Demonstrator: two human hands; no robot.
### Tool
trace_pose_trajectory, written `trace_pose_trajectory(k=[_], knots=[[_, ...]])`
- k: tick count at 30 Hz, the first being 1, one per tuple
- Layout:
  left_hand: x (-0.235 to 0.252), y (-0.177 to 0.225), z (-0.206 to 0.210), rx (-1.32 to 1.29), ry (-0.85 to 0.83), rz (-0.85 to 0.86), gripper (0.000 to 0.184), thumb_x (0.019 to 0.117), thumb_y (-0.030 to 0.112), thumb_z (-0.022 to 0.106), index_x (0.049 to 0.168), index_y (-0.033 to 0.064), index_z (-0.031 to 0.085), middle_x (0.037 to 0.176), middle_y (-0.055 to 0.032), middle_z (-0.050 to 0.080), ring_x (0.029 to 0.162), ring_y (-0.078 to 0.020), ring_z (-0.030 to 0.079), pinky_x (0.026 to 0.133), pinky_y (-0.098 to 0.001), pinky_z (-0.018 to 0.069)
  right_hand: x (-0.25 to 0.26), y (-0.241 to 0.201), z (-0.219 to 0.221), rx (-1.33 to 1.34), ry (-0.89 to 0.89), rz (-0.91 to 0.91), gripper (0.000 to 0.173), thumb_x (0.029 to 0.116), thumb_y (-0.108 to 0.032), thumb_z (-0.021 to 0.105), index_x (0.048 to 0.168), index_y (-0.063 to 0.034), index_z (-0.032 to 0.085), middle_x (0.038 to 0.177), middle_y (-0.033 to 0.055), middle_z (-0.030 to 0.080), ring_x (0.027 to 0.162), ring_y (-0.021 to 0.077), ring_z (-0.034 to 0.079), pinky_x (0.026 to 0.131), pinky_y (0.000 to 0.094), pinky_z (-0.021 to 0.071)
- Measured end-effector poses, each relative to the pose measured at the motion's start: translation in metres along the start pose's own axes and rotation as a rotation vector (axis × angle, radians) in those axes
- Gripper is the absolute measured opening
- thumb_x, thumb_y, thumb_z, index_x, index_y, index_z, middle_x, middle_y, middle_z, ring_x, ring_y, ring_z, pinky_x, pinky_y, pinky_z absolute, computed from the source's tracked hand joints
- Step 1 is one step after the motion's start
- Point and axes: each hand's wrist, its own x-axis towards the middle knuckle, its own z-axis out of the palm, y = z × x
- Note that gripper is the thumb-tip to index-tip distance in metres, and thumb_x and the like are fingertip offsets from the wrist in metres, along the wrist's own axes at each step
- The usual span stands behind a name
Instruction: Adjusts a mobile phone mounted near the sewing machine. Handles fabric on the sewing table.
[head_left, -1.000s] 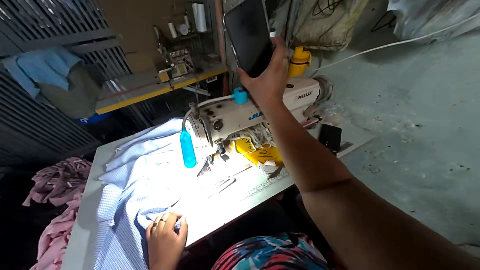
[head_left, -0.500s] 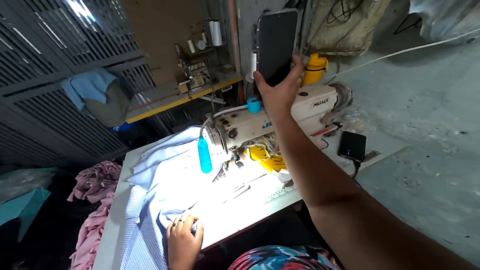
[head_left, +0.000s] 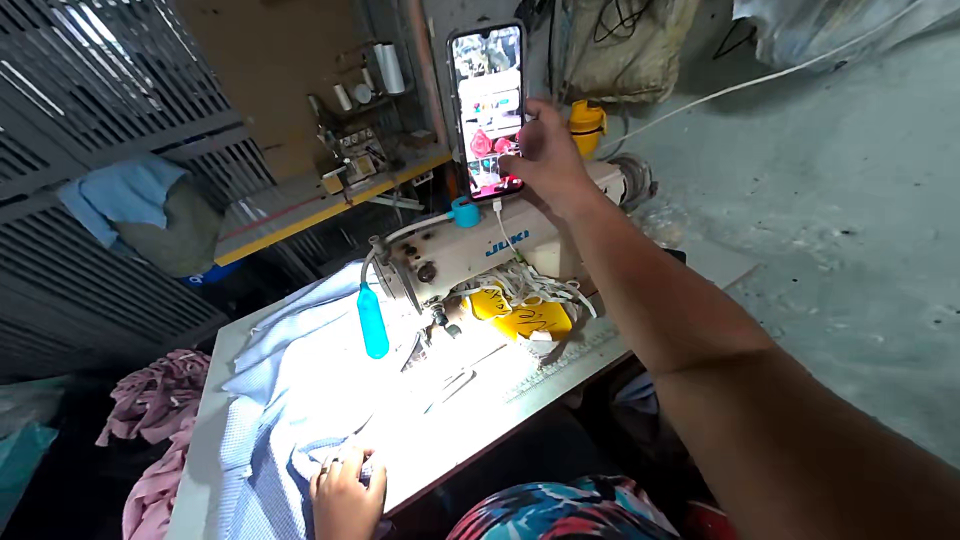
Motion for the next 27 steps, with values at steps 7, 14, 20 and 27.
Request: trace_pose_trajectory(k=[7, 14, 20, 27], knots=[[0.0, 0.0, 0.001, 0.002, 0.005, -0.006, 0.035, 0.084, 0.029, 0.057, 0.092, 0.0006, 0.076, 0.092, -0.0184, 0.074, 0.093, -0.0423, 0.07, 0.092, -0.066, 0.0459, 0.006, -0.004, 0.005, 0.191, 0.126, 0.033, 0.054, 0.1133, -0.038, 0.026, 0.13, 0.0009, 0.06, 0.107, 0.0088, 0.065, 0.098, 0.0122, 0.064, 0.088, 0.0321, 0.0538], [0.0, 0.0, 0.0, 0.007, -0.008, -0.014, 0.037, 0.0852, 0.03, 0.056, 0.093, 0.0003, 0.076, 0.089, -0.0184, 0.073, 0.089, -0.0422, 0.07, 0.093, -0.0664, 0.045, 0.001, 0.001, 0.014, 0.259, 0.004, -0.003, 0.061, 0.096, -0.008, 0.063, 0.15, 0.0003, 0.036, 0.124, 0.016, 0.063, 0.108, 0.0174, 0.066, 0.095, 0.0345, 0.056], [0.0, 0.0, 0.001, 0.005, 0.003, -0.008, 0.037, 0.0852, 0.03, 0.055, 0.092, 0.0006, 0.076, 0.088, -0.0179, 0.073, 0.088, -0.0422, 0.069, 0.091, -0.0663, 0.0453, 0.005, 0.003, 0.026, 0.231, 0.064, 0.006, 0.078, 0.088, -0.008, 0.073, 0.154, -0.0036, 0.031, 0.135, 0.0186, 0.059, 0.118, 0.021, 0.065, 0.097, 0.0375, 0.0579], [0.0, -0.001, 0.002, -0.006, 0.011, -0.008, 0.037, 0.0851, 0.032, 0.055, 0.091, 0.0016, 0.076, 0.089, -0.017, 0.074, 0.091, -0.0419, 0.07, 0.092, -0.0662, 0.0452, 0.011, -0.003, 0.037, 0.135, 0.181, 0.005, 0.076, 0.0866, -0.025, 0.082, 0.147, -0.0027, 0.042, 0.129, 0.0166, 0.063, 0.115, 0.0205, 0.066, 0.098, 0.0383, 0.0572]])
